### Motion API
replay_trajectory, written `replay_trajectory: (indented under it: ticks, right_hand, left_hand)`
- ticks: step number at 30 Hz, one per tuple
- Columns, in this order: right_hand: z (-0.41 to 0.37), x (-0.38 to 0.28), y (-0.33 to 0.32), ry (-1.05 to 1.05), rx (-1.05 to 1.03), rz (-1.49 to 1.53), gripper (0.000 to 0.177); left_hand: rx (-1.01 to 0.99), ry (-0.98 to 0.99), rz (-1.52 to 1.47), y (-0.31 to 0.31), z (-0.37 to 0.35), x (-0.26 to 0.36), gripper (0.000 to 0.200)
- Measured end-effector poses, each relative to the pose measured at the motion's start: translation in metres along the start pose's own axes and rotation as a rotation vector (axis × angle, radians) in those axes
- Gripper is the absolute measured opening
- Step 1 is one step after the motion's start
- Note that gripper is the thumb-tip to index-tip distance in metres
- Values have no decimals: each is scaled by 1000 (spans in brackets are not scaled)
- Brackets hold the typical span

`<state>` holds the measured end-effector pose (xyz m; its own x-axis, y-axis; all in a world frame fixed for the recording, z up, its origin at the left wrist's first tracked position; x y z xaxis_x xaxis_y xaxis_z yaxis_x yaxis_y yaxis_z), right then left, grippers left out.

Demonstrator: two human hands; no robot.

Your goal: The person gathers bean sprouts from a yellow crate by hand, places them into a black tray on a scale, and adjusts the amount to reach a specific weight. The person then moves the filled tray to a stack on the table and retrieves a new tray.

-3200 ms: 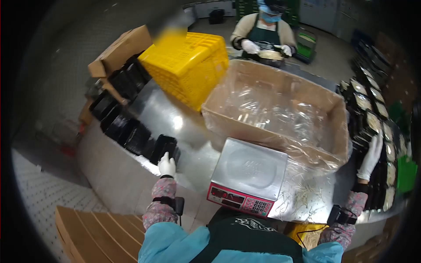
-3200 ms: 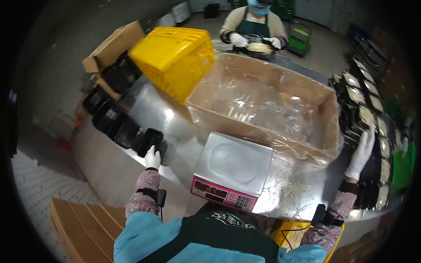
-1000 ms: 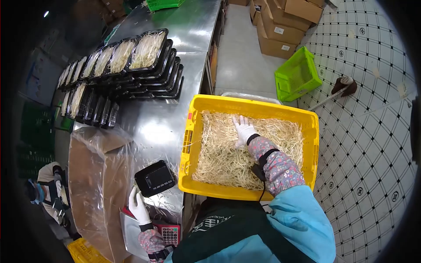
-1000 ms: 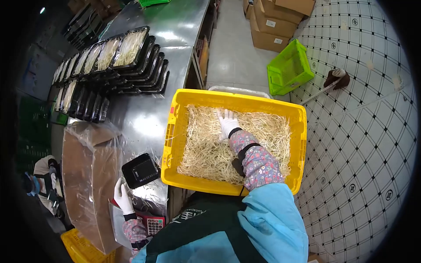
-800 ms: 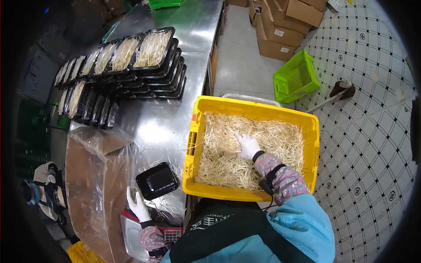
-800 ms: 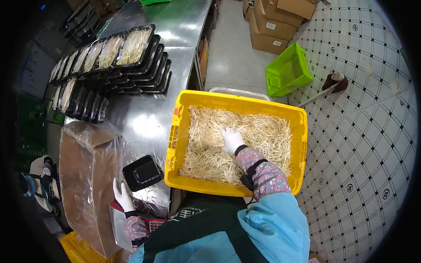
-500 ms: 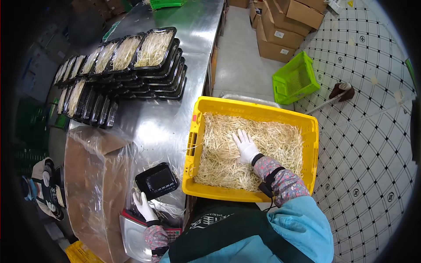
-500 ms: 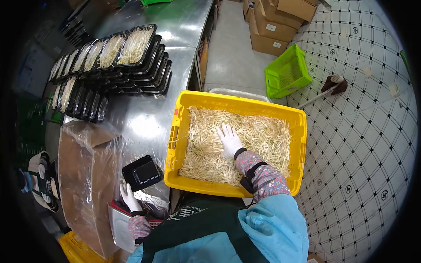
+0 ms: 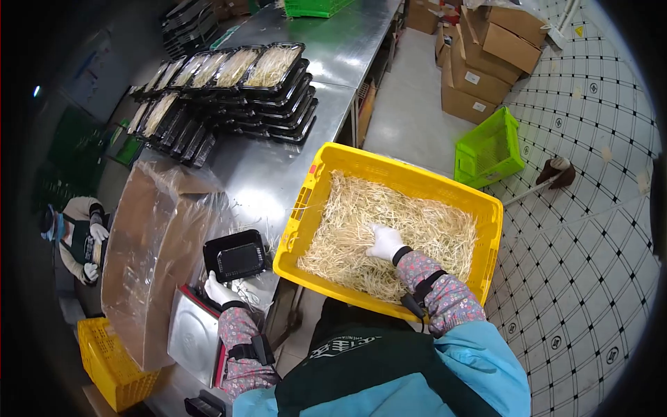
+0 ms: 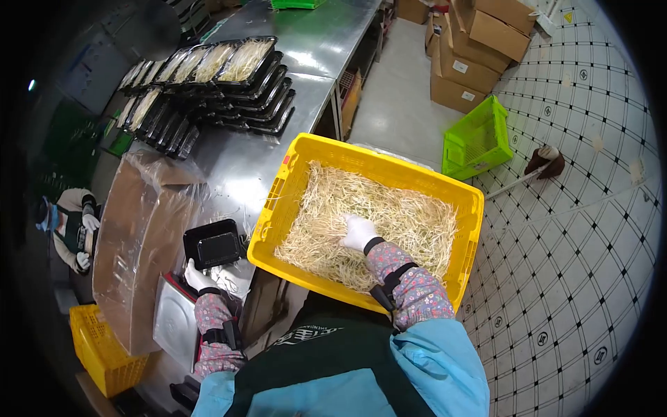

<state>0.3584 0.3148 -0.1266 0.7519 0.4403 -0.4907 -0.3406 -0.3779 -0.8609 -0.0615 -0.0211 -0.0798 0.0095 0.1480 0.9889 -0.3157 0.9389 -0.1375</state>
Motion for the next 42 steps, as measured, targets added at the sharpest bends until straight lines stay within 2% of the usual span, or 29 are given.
replay_trajectory:
  ticks: [1,3,4,6,7,8,10,11,13,14,16,18,19,20,21,23,24,26,28,30,31,32,33,34,36,38,40,41,42]
  right_hand:
    - [-5,-6,-15,22,-19,28,84]
    - [-8,-7,-21,-17,51,45,87]
    - [-7,-11,-24,-32,35,51,87]
    - [-11,-34,-51,-62,0,59,87]
    - [-15,-55,-71,-79,-34,34,88]
    - [-15,-69,-80,-122,-12,9,89]
    - [-13,-98,-90,-220,30,-40,90]
    - [-13,-115,-95,-312,111,-78,79]
    - [-12,-154,-99,-376,87,-125,58]
    - [-14,-177,-103,-408,76,-151,48]
    - [-18,-226,-103,-517,109,-163,38]
    - [-20,-268,-85,-616,139,-118,36]
    - [-25,-292,-81,-619,144,-215,34]
    - [-35,-320,-85,-771,262,-29,36]
    - [-45,-350,-82,-828,257,-29,39]
    - [-62,-409,-58,-949,212,22,49]
    - [-73,-434,-42,-1090,283,111,55]
    - [-96,-494,-10,-1225,183,40,55]
    - [-117,-545,32,-1385,151,29,51]
    - [-138,-585,77,-1494,79,-1,50]
    - [-147,-599,98,-1527,48,4,35]
    - [-150,-608,125,-1564,-13,-15,49]
    - [-156,-615,147,-1590,-15,-33,43]
    - [-163,-621,161,-1612,-18,-54,36]
    - [-174,-634,176,-1581,-7,-31,40]
    - [-179,-640,187,-1553,-50,-50,46]
    - [-172,-641,197,-1539,-138,-112,54]
    - [-163,-640,198,-1484,-282,-4,76]
    - [-156,-636,196,-1447,-392,130,81]
  left_hand:
    - [9,131,100,-5,1,12,18]
    - [-74,225,-53,-11,8,18,17]
    - [-87,-42,-254,-5,-16,48,19]
    - [-44,68,-282,-2,-59,118,35]
    - [-50,272,-214,0,-72,142,37]
    - [-143,332,-262,6,-93,162,43]
    - [-180,723,-147,10,-153,219,50]
    - [-200,939,-46,9,-184,244,54]
    - [-313,1259,-20,15,-222,255,65]
    - [-462,1281,90,23,-234,256,66]
    - [-486,1376,199,20,-256,240,61]
    - [-558,1290,321,15,-243,221,58]
    - [-516,1156,253,4,-219,211,55]
    - [-474,1026,186,-9,-194,199,52]
    - [-458,807,52,-26,-169,183,47]
    - [-384,584,-71,-65,-126,167,43]
    - [-326,497,-128,-86,-105,159,42]
    - [-239,343,-178,-127,-62,135,45]
    - [-197,8,-371,-166,-35,119,49]
    - [-110,-108,-377,-201,0,68,52]
    - [-165,9,-223,-218,14,72,52]
    - [-224,121,-66,-235,29,76,53]
    - [-256,88,103,-250,50,60,55]
    - [-169,194,224,-266,65,61,59]
    - [-50,762,443,-278,77,107,62]
    - [-310,824,698,-259,88,101,65]
    - [-325,787,749,-255,99,87,62]
    - [-315,759,749,-254,102,81,61]
    - [-307,726,749,-254,102,77,60]
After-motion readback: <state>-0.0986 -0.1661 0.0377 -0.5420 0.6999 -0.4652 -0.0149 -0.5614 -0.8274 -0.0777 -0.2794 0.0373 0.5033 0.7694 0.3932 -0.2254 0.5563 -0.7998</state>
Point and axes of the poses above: each hand's wrist, its own z-axis towards the middle knuckle, its own y-axis out of the palm, x = y × z, the point moved 7 cm from there along z, towards the middle knuckle, and after that the axes turned 13 degrees about x, right-handed, at the moved point
